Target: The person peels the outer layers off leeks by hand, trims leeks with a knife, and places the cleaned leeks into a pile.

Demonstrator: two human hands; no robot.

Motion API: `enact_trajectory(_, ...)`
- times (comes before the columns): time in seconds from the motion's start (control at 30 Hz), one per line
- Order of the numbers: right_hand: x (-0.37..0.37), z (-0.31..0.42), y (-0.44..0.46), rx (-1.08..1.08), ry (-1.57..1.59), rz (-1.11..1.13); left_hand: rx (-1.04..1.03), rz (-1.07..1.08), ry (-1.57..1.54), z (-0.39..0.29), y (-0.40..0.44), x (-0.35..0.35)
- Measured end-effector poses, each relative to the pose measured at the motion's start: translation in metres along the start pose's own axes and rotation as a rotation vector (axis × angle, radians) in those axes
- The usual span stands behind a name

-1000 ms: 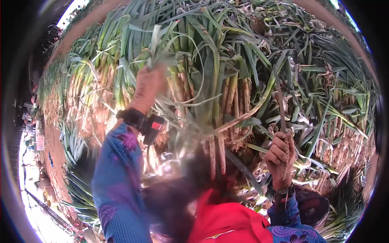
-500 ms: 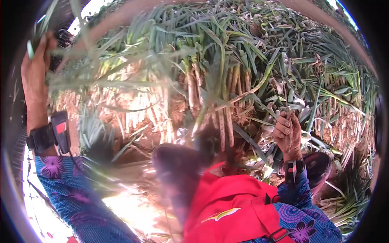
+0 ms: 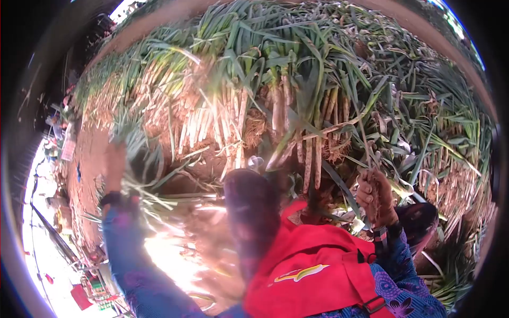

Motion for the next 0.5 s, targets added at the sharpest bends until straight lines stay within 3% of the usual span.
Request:
enact_trajectory(0.07,-0.006,-0.013,0.022,-0.092,-0.127,-0.043,0.013,-0.040,0.259,-0.026,-0.006,-0.061)
enact_trajectory(0.17,-0.018,-0.039,0.049,-0.302,-0.248,-0.191,0.028,0.126,0.016,-0.073,-0.009,-0.142)
enact_trajectory(0.2,-0.023,-0.045,0.057,-0.303,-0.315,-0.205,-0.010,0.124,-0.041,-0.087,-0.011,-0.168)
enact_trajectory(0.27,-0.030,-0.055,0.071,-0.303,-0.447,-0.228,-0.003,0.329,-0.034,-0.091,-0.012,-0.229)
enact_trajectory(0.33,-0.028,-0.057,0.084,-0.386,-0.601,-0.231,0.124,0.439,-0.066,-0.105,-0.019,-0.274)
enact_trajectory(0.5,-0.010,-0.060,0.102,-0.509,-0.739,-0.331,0.036,0.409,-0.069,-0.125,-0.039,-0.375)
Point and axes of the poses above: each hand's wrist, its own y-axis towards the middle knuckle, its own x-axis out of the back of the hand, z = x × y, the point moved 5 cm from there along y, towards the middle knuckle, and after that the axes turned 11 degrees about -x, right-handed, at the moved point
